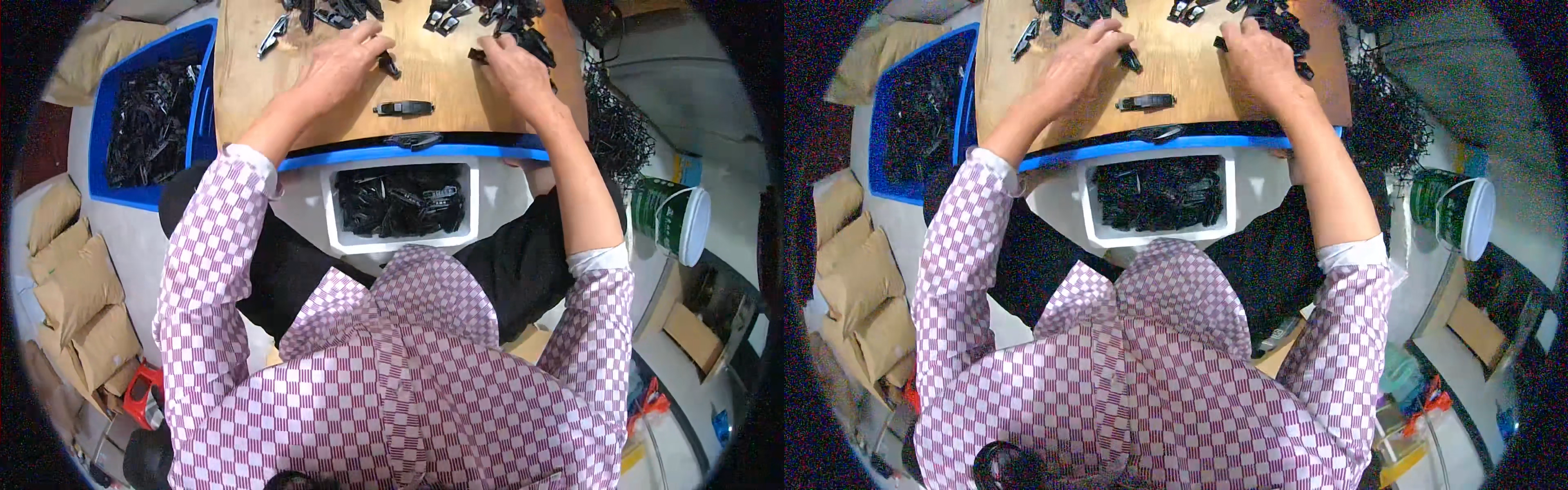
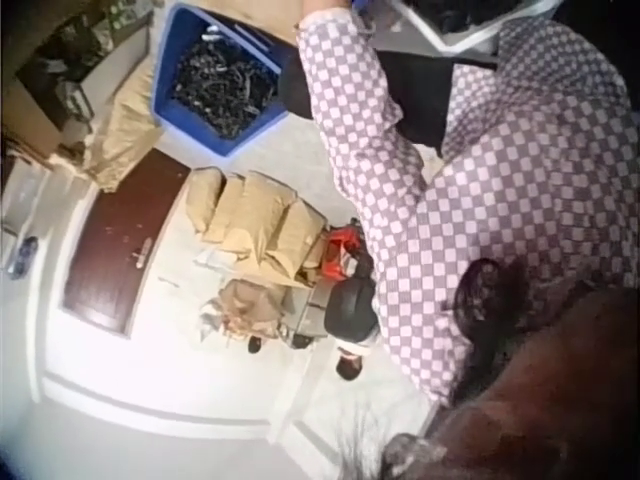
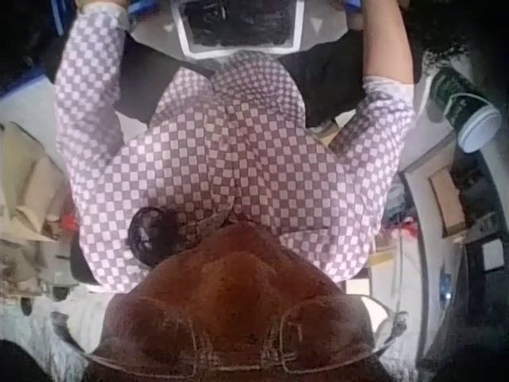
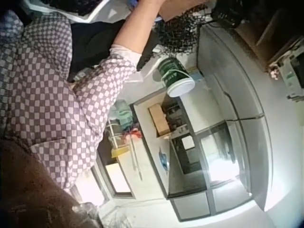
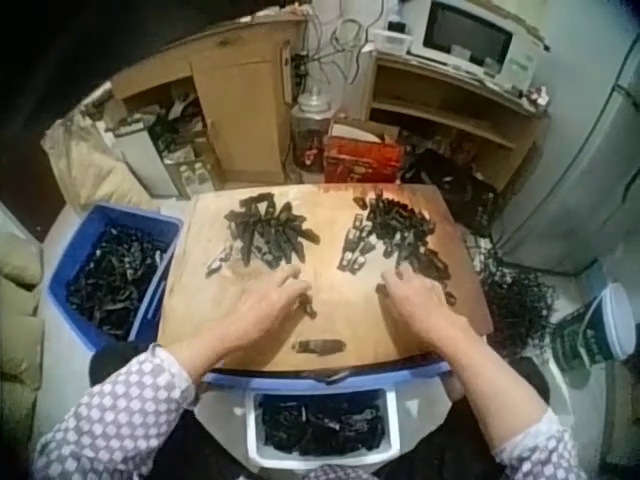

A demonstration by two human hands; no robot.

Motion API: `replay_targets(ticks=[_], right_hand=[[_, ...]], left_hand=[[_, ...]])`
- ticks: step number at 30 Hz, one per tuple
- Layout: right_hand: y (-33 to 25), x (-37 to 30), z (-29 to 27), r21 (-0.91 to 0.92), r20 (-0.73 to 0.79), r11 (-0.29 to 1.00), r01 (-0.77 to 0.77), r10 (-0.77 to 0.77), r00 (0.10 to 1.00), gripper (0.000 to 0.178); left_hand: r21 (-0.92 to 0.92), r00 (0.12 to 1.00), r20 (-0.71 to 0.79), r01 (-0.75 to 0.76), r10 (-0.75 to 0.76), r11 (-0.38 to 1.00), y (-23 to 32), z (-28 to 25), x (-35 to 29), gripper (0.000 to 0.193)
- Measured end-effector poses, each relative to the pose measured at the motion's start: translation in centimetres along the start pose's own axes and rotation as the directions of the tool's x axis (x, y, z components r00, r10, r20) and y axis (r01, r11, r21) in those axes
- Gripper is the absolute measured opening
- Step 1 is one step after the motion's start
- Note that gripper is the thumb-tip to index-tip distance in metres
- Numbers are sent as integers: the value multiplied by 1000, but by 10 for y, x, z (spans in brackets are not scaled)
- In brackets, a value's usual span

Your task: The person is assembling small black plastic components on a wooden workbench.

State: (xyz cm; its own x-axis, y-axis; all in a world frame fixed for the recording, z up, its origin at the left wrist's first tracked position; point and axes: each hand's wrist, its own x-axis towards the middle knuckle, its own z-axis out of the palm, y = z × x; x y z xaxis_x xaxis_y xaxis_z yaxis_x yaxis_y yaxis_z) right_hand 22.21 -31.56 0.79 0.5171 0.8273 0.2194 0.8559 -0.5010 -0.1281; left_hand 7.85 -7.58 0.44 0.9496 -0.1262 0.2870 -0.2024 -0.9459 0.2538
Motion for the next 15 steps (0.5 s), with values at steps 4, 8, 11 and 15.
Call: replay_targets(ticks=[4,8,11,15], right_hand=[[12,-5,22,-15,128,996,-90,91,988,21],[0,-2,25,175,145,984,-18,-8,989,23],[-12,0,25,286,197,957,38,-97,976,24],[-8,1,33,509,283,851,-130,-23,959,24]], left_hand=[[144,989,145,-40,19,989,-9,10,12,19],[96,967,252,15,-39,995,2,4,-4,19],[10,973,207,101,-101,995,7,-2,-17,21],[-93,975,123,199,-187,976,6,0,-27,26]])
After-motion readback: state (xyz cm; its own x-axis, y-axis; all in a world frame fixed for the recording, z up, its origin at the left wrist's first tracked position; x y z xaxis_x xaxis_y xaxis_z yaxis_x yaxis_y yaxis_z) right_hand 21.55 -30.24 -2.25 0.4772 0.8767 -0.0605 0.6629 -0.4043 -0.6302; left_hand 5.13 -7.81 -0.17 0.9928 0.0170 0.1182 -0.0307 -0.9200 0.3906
